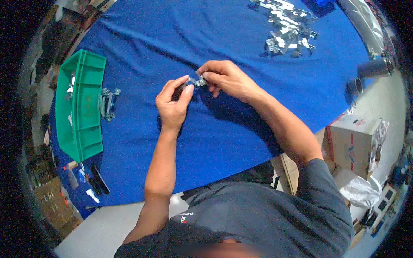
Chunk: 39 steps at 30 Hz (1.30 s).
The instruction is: Assembling small metal components by snapping them together on a table.
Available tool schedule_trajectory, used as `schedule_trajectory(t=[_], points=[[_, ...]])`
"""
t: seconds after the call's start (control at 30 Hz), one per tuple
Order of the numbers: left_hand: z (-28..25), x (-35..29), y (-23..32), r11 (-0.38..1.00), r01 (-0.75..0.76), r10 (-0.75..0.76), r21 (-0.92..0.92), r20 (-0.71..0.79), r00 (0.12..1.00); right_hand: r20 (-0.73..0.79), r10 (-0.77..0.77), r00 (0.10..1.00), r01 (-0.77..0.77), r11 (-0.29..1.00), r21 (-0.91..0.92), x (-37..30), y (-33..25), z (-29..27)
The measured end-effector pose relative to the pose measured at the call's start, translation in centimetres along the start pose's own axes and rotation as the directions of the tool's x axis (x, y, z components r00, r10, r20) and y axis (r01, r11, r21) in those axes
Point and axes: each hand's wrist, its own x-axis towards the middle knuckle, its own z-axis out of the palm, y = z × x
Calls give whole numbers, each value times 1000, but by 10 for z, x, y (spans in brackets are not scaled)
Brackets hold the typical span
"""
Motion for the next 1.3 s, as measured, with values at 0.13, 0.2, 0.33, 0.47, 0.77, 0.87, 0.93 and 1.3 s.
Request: schedule_trajectory(t=[0.13, 0.2, 0.33, 0.47, 0.77, 0.87, 0.93, 1.3], points=[[-4, -1, -1, 1000, -19, 18, 24, 61, 998, 54, 21, 998, -23, 999, 36, 3, 1, 2], [-3, -1, 0, 1000, -6, 7, -15, 73, 997, 44, 7, 999, -8, 1000, 8, 2, 2, 3], [-4, -1, 2, 999, -33, 31, 28, 79, 996, -131, -95, 987, 100, 995, 28, 2, 0, 7], [1, 1, 2, 999, -4, 3, -42, -28, 1000, -134, 14, 991, -16, 1000, -18, -2, -8, -4], [-6, -1, 4, 999, 43, -44, -15, -8, 999, 26, 40, 999, -36, 987, -154, -2, -11, 2], [-6, -1, 2, 999, 43, -43, -21, 10, 999, 34, 58, 998, -53, 989, -135, 0, -5, 2], [-6, -2, 1, 999, 37, -36, -26, 8, 999, 20, 5, 1000, -3, 997, -80, 2, 1, 3], [-4, -2, 0, 999, 50, -53, 20, 136, 989, -27, -52, 998, 52, 999, 7, 2, 2, 4]])
